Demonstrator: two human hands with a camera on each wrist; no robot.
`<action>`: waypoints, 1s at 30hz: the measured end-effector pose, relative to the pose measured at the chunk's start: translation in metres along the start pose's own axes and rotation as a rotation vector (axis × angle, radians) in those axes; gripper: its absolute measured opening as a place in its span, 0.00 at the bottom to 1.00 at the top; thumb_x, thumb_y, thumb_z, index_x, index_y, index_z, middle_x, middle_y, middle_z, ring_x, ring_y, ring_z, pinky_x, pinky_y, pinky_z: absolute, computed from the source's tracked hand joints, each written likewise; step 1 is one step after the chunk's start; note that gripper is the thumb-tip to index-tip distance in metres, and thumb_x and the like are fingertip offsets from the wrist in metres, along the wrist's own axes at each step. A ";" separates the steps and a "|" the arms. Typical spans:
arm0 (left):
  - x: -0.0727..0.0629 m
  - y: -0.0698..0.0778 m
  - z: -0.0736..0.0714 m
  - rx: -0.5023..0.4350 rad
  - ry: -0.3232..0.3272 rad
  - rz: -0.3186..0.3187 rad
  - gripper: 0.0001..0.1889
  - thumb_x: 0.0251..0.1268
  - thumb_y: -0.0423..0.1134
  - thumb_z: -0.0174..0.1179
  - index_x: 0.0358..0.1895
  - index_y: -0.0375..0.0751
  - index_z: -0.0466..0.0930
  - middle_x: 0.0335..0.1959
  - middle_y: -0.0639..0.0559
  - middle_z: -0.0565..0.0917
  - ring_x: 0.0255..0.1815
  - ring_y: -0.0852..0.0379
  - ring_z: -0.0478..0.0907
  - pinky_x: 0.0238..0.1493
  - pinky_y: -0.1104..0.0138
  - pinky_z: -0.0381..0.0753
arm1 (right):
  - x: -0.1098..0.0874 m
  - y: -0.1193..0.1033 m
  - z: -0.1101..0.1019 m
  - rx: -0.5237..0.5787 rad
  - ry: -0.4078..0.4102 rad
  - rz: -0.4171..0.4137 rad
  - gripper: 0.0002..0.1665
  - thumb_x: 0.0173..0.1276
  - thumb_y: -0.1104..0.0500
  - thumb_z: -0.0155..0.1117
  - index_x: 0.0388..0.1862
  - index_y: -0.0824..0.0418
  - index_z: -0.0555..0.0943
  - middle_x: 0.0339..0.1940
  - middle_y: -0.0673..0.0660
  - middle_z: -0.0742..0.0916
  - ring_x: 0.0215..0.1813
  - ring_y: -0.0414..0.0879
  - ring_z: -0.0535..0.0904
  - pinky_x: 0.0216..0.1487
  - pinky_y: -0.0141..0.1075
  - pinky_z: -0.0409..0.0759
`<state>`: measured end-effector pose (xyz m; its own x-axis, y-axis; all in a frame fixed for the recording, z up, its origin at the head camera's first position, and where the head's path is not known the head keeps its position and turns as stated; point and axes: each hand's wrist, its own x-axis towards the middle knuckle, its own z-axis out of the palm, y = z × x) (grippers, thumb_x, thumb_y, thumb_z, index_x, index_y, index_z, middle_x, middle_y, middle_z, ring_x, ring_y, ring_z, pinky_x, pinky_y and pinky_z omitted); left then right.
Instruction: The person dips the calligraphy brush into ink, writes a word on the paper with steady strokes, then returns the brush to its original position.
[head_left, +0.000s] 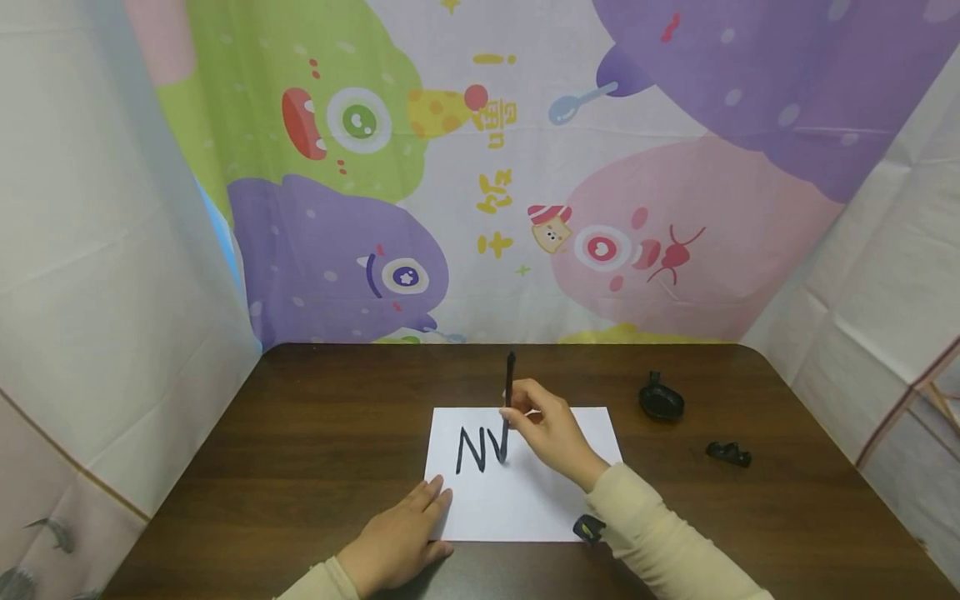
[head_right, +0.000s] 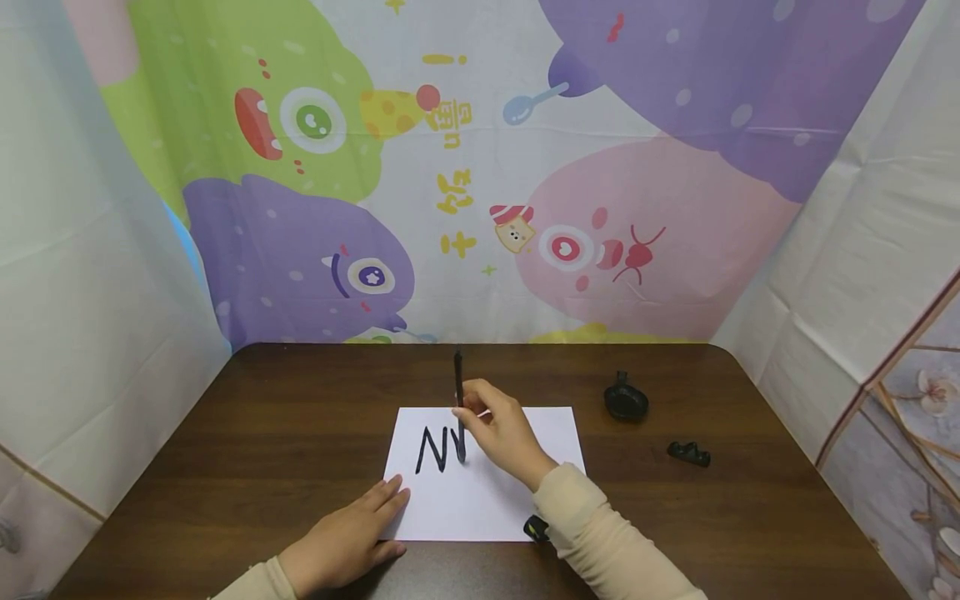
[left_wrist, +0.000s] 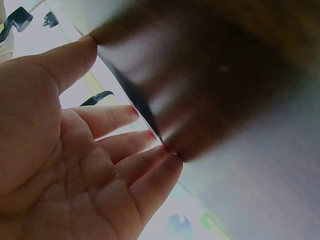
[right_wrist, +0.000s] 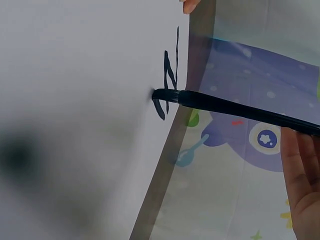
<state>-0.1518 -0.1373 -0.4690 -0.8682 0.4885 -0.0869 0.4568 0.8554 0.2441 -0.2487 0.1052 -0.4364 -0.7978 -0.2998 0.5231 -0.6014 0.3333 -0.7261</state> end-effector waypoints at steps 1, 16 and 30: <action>0.000 0.000 0.000 0.001 0.001 0.001 0.35 0.62 0.52 0.63 0.68 0.36 0.70 0.72 0.37 0.68 0.72 0.38 0.67 0.63 0.45 0.74 | -0.001 -0.001 0.000 0.004 -0.002 0.001 0.10 0.67 0.64 0.65 0.46 0.64 0.77 0.31 0.55 0.82 0.36 0.45 0.84 0.37 0.31 0.85; -0.001 0.000 0.000 0.004 0.011 0.002 0.35 0.62 0.52 0.63 0.68 0.36 0.70 0.72 0.37 0.68 0.72 0.38 0.67 0.63 0.45 0.74 | -0.005 -0.005 -0.005 0.015 -0.018 -0.008 0.09 0.67 0.63 0.66 0.43 0.59 0.76 0.30 0.55 0.83 0.33 0.48 0.88 0.34 0.32 0.85; -0.002 0.000 -0.001 -0.008 0.009 0.005 0.34 0.63 0.51 0.63 0.68 0.35 0.70 0.72 0.37 0.67 0.72 0.38 0.67 0.63 0.44 0.73 | 0.001 -0.005 -0.011 0.059 -0.003 0.043 0.10 0.68 0.65 0.64 0.46 0.65 0.75 0.34 0.60 0.85 0.36 0.53 0.87 0.37 0.34 0.86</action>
<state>-0.1503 -0.1385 -0.4681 -0.8677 0.4911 -0.0768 0.4595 0.8515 0.2526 -0.2471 0.1128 -0.4270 -0.8224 -0.2893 0.4898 -0.5632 0.2929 -0.7727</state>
